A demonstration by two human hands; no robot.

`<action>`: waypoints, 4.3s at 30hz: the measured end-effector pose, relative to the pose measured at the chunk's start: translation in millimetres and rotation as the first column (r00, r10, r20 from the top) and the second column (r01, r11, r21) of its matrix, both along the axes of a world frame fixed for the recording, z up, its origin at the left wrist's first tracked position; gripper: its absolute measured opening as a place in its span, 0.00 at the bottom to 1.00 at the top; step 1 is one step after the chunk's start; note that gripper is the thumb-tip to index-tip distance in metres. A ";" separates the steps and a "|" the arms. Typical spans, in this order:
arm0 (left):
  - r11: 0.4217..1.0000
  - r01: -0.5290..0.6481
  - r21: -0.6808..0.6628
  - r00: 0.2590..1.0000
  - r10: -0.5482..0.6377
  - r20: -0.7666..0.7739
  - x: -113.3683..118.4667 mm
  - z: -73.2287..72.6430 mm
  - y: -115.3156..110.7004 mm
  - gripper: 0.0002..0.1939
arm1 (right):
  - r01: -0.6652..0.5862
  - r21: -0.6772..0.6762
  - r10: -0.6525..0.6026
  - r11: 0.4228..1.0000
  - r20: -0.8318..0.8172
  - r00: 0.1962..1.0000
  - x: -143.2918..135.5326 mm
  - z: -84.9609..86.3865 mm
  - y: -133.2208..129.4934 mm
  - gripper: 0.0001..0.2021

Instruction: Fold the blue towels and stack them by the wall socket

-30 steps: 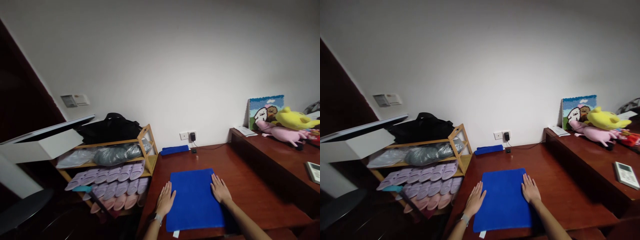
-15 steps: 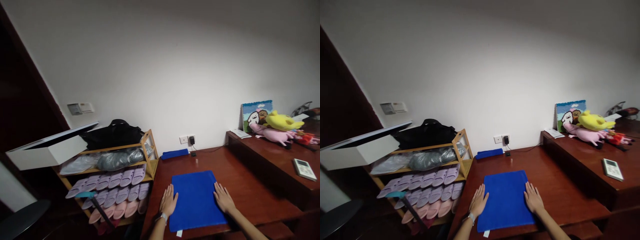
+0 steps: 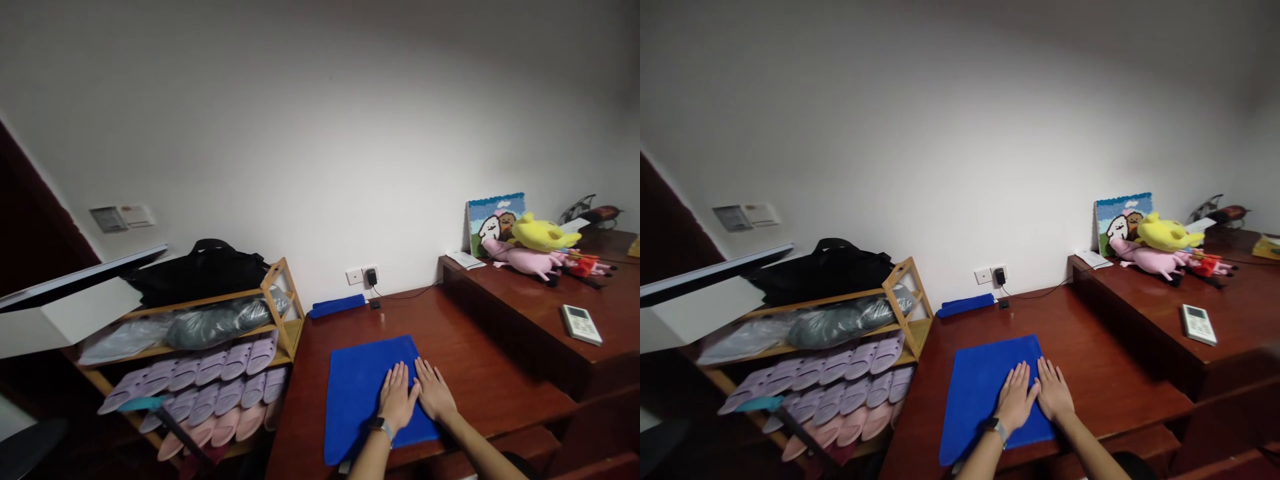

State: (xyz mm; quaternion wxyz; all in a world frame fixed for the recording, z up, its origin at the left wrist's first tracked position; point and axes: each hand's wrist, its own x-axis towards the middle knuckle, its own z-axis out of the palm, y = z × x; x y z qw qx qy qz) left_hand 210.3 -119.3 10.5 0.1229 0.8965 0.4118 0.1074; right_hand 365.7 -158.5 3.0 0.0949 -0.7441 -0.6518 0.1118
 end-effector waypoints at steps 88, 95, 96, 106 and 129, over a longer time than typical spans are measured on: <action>0.831 -0.468 0.301 0.872 0.489 0.005 -197.9 -38.0 -59.8 0.34 | 0.013 0.413 -0.027 0.910 0.030 0.999 -6.5 -64.0 -88.4 0.31; 0.826 -0.470 0.311 0.870 0.493 0.005 -198.6 -37.6 -61.0 0.33 | -0.007 0.405 -0.016 0.914 0.054 0.998 -5.3 -66.4 -88.6 0.30; 0.828 -0.469 0.307 0.871 0.492 0.005 -198.6 -37.1 -61.2 0.34 | -0.008 0.403 -0.017 0.915 0.060 0.998 -5.2 -66.9 -88.5 0.30; 0.824 -0.479 0.303 0.870 0.491 0.041 -198.6 -41.5 -59.2 0.33 | -0.004 0.418 -0.028 0.908 0.071 0.997 -5.1 -72.5 -86.5 0.30; 0.830 -0.502 0.242 0.865 0.487 0.123 -199.1 -25.8 -58.7 0.33 | -0.011 0.454 -0.037 0.891 0.099 0.994 -5.4 -73.2 -86.7 0.30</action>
